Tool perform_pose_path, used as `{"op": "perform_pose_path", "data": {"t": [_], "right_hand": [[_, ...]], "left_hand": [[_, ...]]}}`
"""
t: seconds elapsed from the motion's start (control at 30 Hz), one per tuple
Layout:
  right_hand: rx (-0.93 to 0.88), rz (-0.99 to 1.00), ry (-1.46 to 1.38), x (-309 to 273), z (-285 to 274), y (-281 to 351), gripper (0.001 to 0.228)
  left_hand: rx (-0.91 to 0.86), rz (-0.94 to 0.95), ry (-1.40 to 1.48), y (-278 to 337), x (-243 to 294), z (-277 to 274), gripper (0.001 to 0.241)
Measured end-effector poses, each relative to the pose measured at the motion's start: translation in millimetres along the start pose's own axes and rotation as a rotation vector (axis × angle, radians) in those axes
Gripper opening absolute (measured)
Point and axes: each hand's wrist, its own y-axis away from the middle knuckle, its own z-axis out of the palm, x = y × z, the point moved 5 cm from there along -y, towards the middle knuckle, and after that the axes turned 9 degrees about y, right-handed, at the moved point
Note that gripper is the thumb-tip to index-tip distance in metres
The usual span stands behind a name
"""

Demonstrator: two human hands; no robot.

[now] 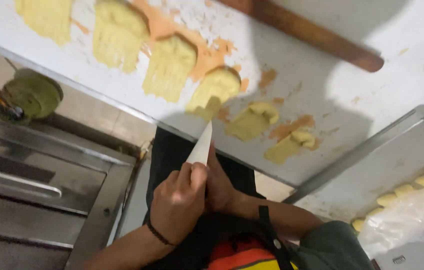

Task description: Rolling out dough with a rolling pin, cutting it into strips using a bench scraper, and rolling the strips into pastry shapes.

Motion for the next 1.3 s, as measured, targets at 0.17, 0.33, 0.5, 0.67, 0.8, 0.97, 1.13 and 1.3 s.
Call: {"op": "perform_pose_path", "data": {"t": [0.17,0.33,0.5,0.67,0.8,0.97,1.13,1.3], "right_hand": [[0.040,-0.378,0.607,-8,-43,20,0.040],[0.134,0.065,-0.069,5,-67,15,0.072],[0.288,-0.421,0.514,-5,-79,15,0.029],[0.105,-0.667,0.588,-3,-85,20,0.023],[0.280,-0.833,0.882,-20,-78,35,0.031],[0.171,-0.342,0.186,16,-80,26,0.012],[0.255,-0.744,0.889,12,-106,22,0.015],[0.222,-0.811,1.028,34,-103,39,0.017]], "left_hand": [[-0.026,0.102,0.017,-4,20,14,0.009],[-0.009,0.155,-0.029,-16,40,28,0.008],[-0.032,0.125,-0.099,-14,42,29,0.010],[-0.058,0.149,-0.092,-12,50,34,0.009],[-0.047,0.132,-0.142,-10,53,39,0.012],[-0.052,0.155,-0.113,-9,59,40,0.010],[-0.106,0.131,-0.153,0,56,51,0.011],[0.146,0.180,-0.125,-16,68,45,0.016]]}}
